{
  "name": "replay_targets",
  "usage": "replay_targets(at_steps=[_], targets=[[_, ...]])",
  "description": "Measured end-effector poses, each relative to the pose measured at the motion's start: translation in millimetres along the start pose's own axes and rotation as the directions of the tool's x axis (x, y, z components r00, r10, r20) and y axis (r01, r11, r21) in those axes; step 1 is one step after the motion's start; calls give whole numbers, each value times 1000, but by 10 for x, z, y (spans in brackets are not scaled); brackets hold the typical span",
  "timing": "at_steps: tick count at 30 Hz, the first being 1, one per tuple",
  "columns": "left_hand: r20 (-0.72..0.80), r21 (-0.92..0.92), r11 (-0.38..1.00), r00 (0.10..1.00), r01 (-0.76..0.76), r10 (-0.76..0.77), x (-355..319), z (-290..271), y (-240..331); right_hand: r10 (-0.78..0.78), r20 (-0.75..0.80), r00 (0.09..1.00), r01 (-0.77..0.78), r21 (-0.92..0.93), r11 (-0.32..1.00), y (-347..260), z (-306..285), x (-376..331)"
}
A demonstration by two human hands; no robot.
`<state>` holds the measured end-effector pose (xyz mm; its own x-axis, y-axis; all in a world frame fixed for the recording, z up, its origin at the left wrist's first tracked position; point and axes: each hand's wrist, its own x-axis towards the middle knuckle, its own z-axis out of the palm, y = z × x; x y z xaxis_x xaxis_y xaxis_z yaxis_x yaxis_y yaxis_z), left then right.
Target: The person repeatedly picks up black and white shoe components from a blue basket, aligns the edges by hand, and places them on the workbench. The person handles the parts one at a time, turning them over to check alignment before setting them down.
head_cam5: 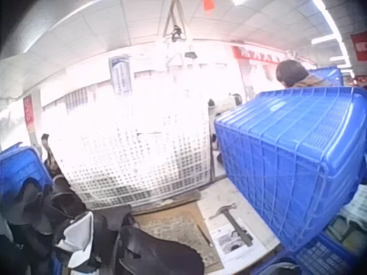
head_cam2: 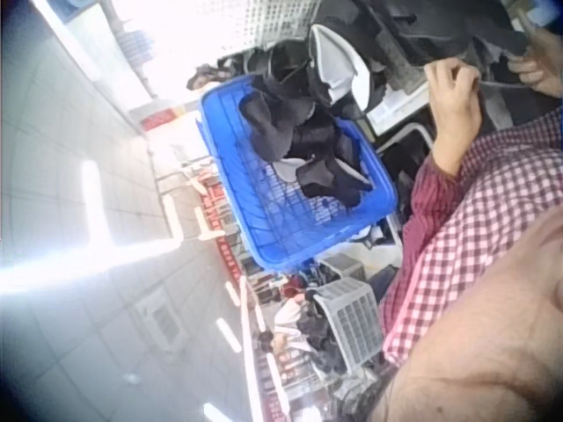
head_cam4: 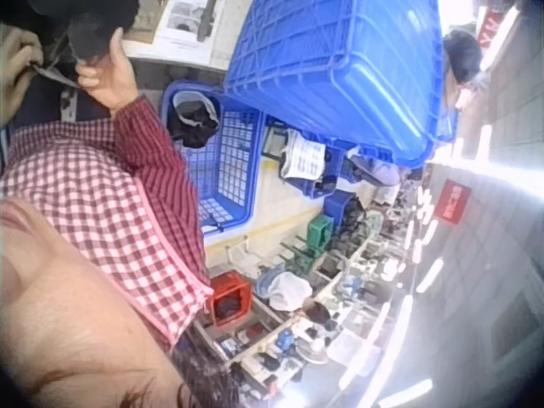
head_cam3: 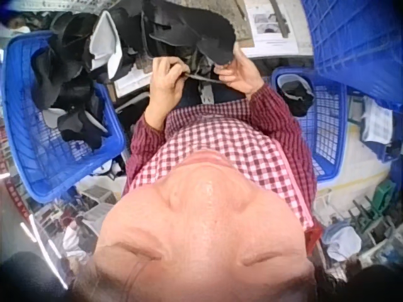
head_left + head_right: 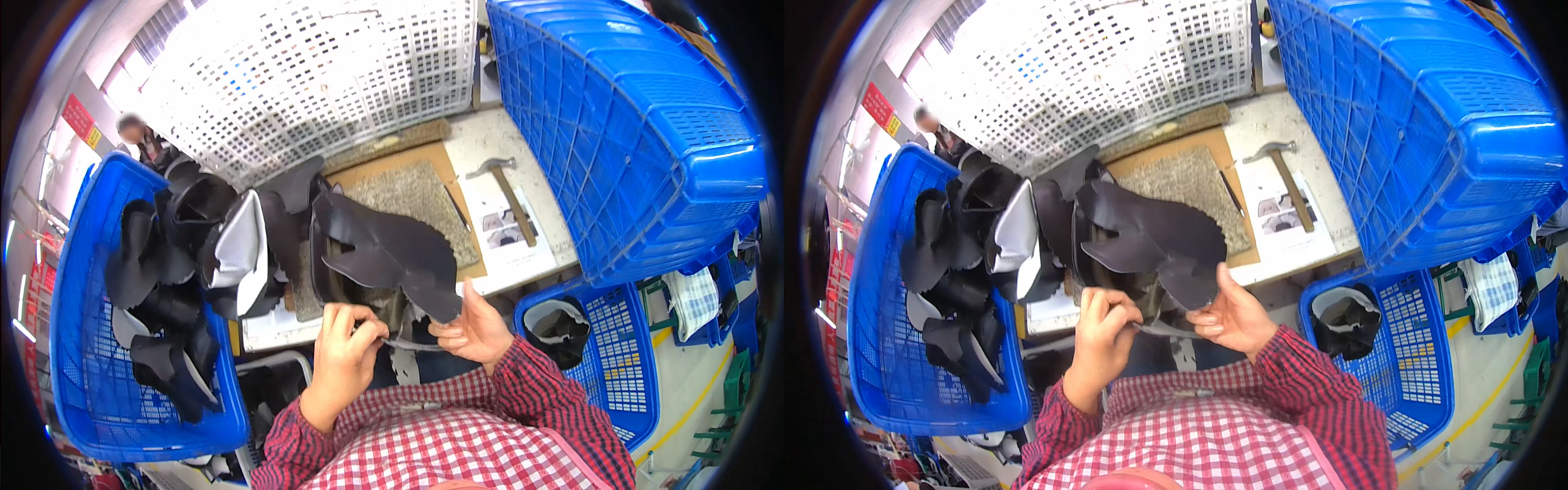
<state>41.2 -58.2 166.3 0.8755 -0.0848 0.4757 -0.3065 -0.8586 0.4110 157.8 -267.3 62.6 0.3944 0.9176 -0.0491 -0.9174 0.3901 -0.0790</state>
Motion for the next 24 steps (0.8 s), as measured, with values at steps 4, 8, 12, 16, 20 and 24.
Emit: replay_targets(at_steps=[4,8,12,16,20,24], targets=[[-10,74,996,999,-48,49,16,-38,-90,-105,-181,978,125,104,987,-33,82,121],[-164,-11,999,985,-50,48,50,-53,-196,-483,92,871,411,403,818,-263,286,245],[-168,-4,999,985,-38,37,123,-3,-241,-440,517,734,679,-554,482,-233,558,384],[-160,27,996,983,-82,85,170,56,-259,37,681,731,383,-366,-848,-335,667,487],[-180,-9,998,982,-57,55,159,139,-328,-107,683,723,188,-343,-920,-411,517,552],[-163,-11,998,985,-64,61,140,187,-400,-71,766,639,260,-301,-918,-526,369,617]])
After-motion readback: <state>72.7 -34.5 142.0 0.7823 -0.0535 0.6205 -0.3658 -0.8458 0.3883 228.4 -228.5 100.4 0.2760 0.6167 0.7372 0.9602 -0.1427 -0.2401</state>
